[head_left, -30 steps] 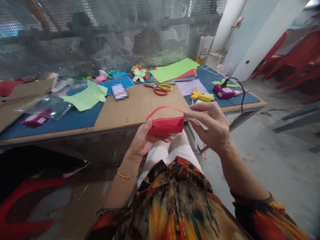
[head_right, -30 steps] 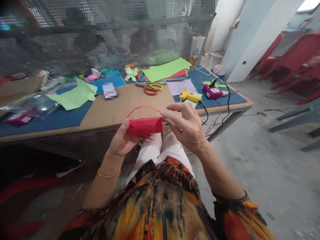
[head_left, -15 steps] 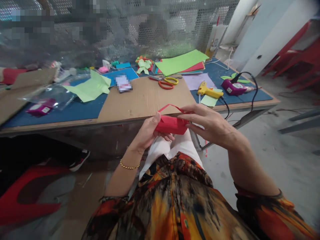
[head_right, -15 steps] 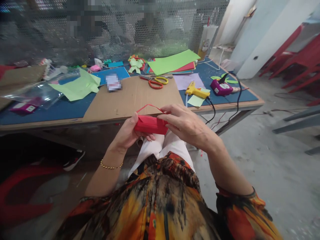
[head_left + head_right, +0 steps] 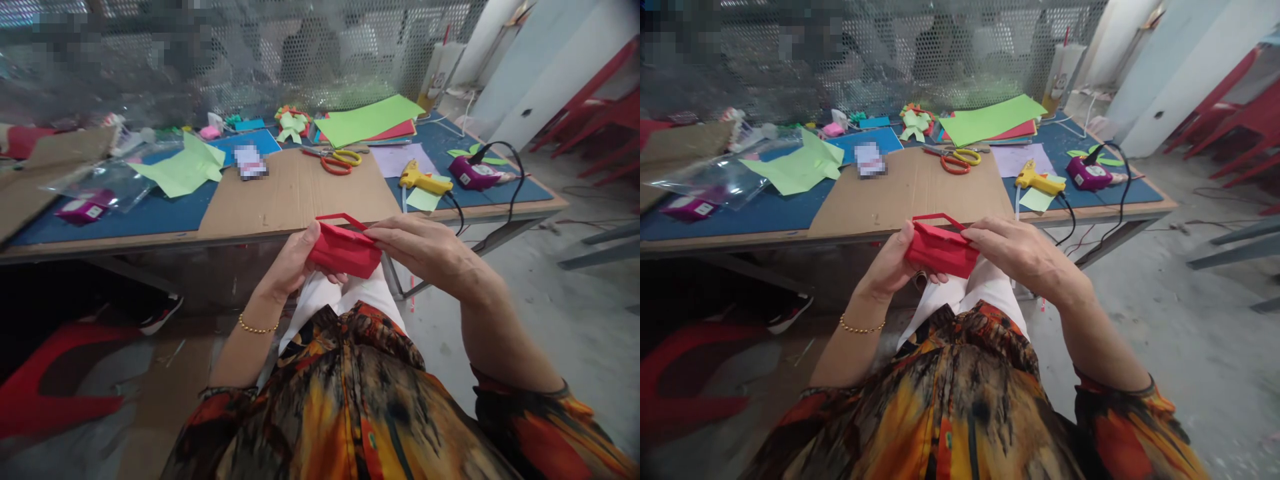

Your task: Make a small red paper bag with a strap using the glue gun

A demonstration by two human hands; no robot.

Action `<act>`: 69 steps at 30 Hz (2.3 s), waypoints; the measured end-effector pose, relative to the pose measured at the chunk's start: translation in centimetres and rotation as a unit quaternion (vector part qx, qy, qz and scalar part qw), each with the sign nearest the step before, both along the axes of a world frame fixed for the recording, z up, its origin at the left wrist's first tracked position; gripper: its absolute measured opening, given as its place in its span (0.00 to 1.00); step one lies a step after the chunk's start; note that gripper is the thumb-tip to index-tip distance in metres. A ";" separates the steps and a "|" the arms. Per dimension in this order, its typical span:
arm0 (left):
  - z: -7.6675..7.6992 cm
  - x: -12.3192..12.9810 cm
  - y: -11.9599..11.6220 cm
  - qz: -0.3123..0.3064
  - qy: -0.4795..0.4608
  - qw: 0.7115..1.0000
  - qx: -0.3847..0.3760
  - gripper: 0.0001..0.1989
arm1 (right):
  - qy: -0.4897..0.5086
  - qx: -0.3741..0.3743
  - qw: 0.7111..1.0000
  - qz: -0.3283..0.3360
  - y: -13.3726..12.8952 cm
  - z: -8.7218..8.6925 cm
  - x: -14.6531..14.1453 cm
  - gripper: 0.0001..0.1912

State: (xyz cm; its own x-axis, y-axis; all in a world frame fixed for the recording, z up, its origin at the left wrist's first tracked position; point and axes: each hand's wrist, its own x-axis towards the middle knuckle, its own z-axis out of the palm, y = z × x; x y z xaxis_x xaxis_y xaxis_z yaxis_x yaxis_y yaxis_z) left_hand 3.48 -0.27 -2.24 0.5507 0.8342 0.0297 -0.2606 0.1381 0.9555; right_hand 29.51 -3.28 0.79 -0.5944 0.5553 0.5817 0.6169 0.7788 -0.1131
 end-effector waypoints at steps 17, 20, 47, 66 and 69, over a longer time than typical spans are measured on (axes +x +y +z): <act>0.4 -0.3 -1.0 0.025 0.079 0.990 0.114 0.32 | 0.138 -0.193 0.971 -0.025 -1.2 1.0 -2.9 0.26; 0.3 0.3 -1.3 0.055 0.074 0.990 0.109 0.30 | 0.146 -0.211 0.966 -0.039 -1.1 0.7 -3.2 0.26; -1.3 3.4 -1.1 0.185 0.085 0.978 0.051 0.30 | 0.165 -0.205 0.947 -0.185 0.9 -2.5 -3.6 0.35; -0.6 2.1 0.8 0.255 0.165 0.943 0.136 0.09 | 0.207 -0.181 0.946 -0.174 -0.3 -4.5 -3.8 0.40; -0.4 1.7 0.5 0.283 0.260 0.899 0.209 0.09 | 0.204 -0.164 0.946 -0.191 -0.3 -4.6 -3.9 0.40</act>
